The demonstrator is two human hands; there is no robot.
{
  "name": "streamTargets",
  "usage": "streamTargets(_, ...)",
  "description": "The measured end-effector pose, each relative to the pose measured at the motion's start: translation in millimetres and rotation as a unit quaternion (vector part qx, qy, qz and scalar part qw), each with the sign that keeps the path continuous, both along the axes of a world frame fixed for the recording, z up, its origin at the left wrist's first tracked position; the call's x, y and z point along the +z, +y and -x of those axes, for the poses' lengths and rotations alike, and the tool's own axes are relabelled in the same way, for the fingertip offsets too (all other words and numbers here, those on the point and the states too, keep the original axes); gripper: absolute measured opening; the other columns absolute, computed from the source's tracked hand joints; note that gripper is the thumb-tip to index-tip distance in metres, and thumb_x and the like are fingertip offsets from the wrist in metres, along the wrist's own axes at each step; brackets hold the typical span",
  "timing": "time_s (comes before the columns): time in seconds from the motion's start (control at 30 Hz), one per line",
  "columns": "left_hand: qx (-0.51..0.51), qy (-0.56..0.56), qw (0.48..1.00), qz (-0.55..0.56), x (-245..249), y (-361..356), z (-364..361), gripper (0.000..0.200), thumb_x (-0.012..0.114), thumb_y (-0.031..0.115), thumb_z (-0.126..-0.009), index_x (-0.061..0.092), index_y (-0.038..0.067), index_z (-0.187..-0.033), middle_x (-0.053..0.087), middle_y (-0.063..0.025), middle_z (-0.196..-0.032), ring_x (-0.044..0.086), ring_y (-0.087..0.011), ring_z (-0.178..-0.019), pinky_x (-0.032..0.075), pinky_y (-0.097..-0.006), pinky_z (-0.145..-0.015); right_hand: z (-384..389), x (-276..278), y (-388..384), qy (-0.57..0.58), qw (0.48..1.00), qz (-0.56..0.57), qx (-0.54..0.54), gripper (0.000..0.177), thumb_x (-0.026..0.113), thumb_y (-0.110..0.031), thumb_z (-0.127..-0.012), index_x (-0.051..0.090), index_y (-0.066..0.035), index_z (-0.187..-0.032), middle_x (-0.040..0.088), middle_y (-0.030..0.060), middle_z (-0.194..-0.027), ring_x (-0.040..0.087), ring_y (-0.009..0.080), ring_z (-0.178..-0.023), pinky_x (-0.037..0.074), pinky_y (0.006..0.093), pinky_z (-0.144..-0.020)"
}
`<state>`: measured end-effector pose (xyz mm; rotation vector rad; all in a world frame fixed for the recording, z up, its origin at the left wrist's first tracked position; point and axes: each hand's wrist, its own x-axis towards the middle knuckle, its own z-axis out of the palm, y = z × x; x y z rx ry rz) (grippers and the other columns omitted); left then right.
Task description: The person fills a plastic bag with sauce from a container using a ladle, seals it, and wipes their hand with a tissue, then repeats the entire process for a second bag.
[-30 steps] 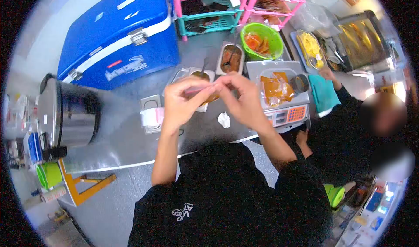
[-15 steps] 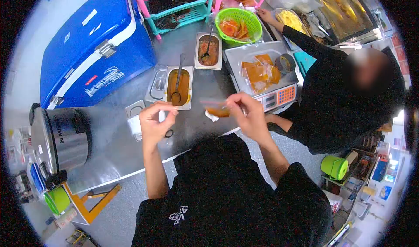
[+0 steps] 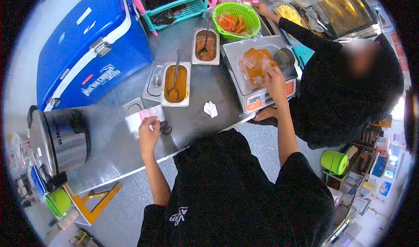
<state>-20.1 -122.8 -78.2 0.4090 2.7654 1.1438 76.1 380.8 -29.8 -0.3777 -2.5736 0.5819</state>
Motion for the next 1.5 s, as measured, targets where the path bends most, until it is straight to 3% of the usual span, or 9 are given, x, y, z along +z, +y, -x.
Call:
streamTargets(0.13, 0.05, 0.089, 0.982, 0.157, -50, 4, -15, 0.031, 0.076, 0.02, -0.078, 0.07, 0.004, -0.103, 0.064, -0.0185, -0.106, 0.059, -0.0335, -0.107, 0.047, -0.0477, -0.089, -26, 11, -39, -0.033, 0.988, 0.144, -0.041, 0.013, 0.063, -0.004, -0.088, 0.067, 0.0, -0.099, 0.065, 0.0188, -0.095, 0.064, 0.0347, -0.083, 0.05, 0.0418, -0.075)
streamTargets(0.23, 0.026, 0.137, 0.977, 0.164, -78, 4, -17, 0.028, 0.075, 0.02, -0.079, 0.072, 0.006, -0.102, 0.064, -0.0152, -0.098, 0.059, -0.0323, -0.103, 0.046, -0.0471, -0.088, -40, -11, -66, -0.034, 0.997, 0.074, 0.014, 0.013, 0.063, -0.005, -0.089, 0.067, 0.001, -0.099, 0.066, 0.018, -0.091, 0.065, 0.0319, -0.082, 0.051, 0.0396, -0.072)
streamTargets(0.4, 0.02, 0.085, 0.987, 0.135, -77, 12, -10, 0.012, 0.071, 0.01, -0.076, 0.074, 0.006, -0.087, 0.066, -0.0109, -0.093, 0.062, -0.0309, -0.095, 0.049, -0.0433, -0.082, -50, -31, -113, -0.076, 0.973, 0.219, 0.011, 0.013, 0.063, -0.007, -0.091, 0.068, 0.0, -0.1, 0.067, 0.0182, -0.09, 0.067, 0.0275, -0.079, 0.052, 0.0347, -0.068)
streamTargets(0.6, 0.035, 0.042, 0.998, 0.019, -59, 12, -2, 0.008, 0.069, 0.004, -0.078, 0.073, 0.005, -0.085, 0.068, -0.0129, -0.083, 0.067, -0.0302, -0.074, 0.053, -0.0387, -0.07, -41, -26, -142, -0.1, 0.968, 0.209, 0.094, 0.013, 0.062, -0.005, -0.088, 0.067, 0.0, -0.099, 0.065, 0.0175, -0.091, 0.064, 0.0344, -0.083, 0.051, 0.0391, -0.073)
streamTargets(0.83, 0.107, 0.024, 0.994, -0.029, -32, -2, 8, 0.005, 0.069, 0.005, -0.084, 0.07, 0.002, -0.088, 0.071, -0.0141, -0.087, 0.071, -0.0266, -0.081, 0.054, -0.0325, -0.076, -15, -20, -165, -0.067, 0.958, 0.212, 0.181, 0.011, 0.063, -0.005, -0.087, 0.068, -0.002, -0.096, 0.064, 0.0161, -0.085, 0.064, 0.0352, -0.08, 0.051, 0.0414, -0.072)
streamTargets(1.07, 0.17, -0.01, 0.945, -0.28, 13, -4, 19, 0.007, 0.062, -0.002, -0.09, 0.058, 0.004, -0.089, 0.065, -0.002, -0.085, 0.065, -0.0119, -0.083, 0.052, -0.0276, -0.076, 6, -14, -209, -0.045, 0.933, 0.218, 0.283, 0.012, 0.064, -0.007, -0.088, 0.068, -0.003, -0.098, 0.064, 0.0154, -0.085, 0.065, 0.0348, -0.082, 0.052, 0.041, -0.073)
streamTargets(1.37, -0.076, -0.245, 0.915, -0.311, 97, 7, 1, 0.015, 0.06, -0.006, -0.088, 0.052, 0.005, -0.093, 0.058, -0.001, -0.086, 0.064, -0.0137, -0.083, 0.053, -0.0276, -0.072, 26, -24, -271, -0.139, 0.768, 0.496, 0.38, 0.059, 0.082, -0.031, -0.079, 0.06, -0.008, -0.128, 0.065, 0.0028, -0.101, 0.058, 0.0121, -0.077, 0.049, 0.0288, -0.068)
streamTargets(1.43, -0.08, -0.249, 0.906, -0.334, 88, 12, 0, 0.016, 0.063, -0.003, -0.088, 0.053, 0.005, -0.096, 0.06, -0.0025, -0.087, 0.065, -0.0155, -0.083, 0.054, -0.0289, -0.073, 33, -19, -265, -0.202, 0.685, 0.514, 0.476, 0.039, 0.074, -0.036, -0.087, 0.07, -0.006, -0.112, 0.071, 0.0044, -0.091, 0.062, 0.0148, -0.074, 0.051, 0.0326, -0.067)
streamTargets(1.5, -0.037, -0.264, 0.885, -0.382, 76, 16, -3, 0.018, 0.066, 0.001, -0.089, 0.054, 0.004, -0.101, 0.062, -0.0036, -0.089, 0.066, -0.0165, -0.084, 0.055, -0.0296, -0.073, 29, -26, -266, -0.161, 0.727, 0.512, 0.428, 0.028, 0.072, -0.033, -0.09, 0.074, -0.007, -0.099, 0.067, 0.0016, -0.072, 0.061, 0.0105, -0.069, 0.047, 0.0272, -0.059)
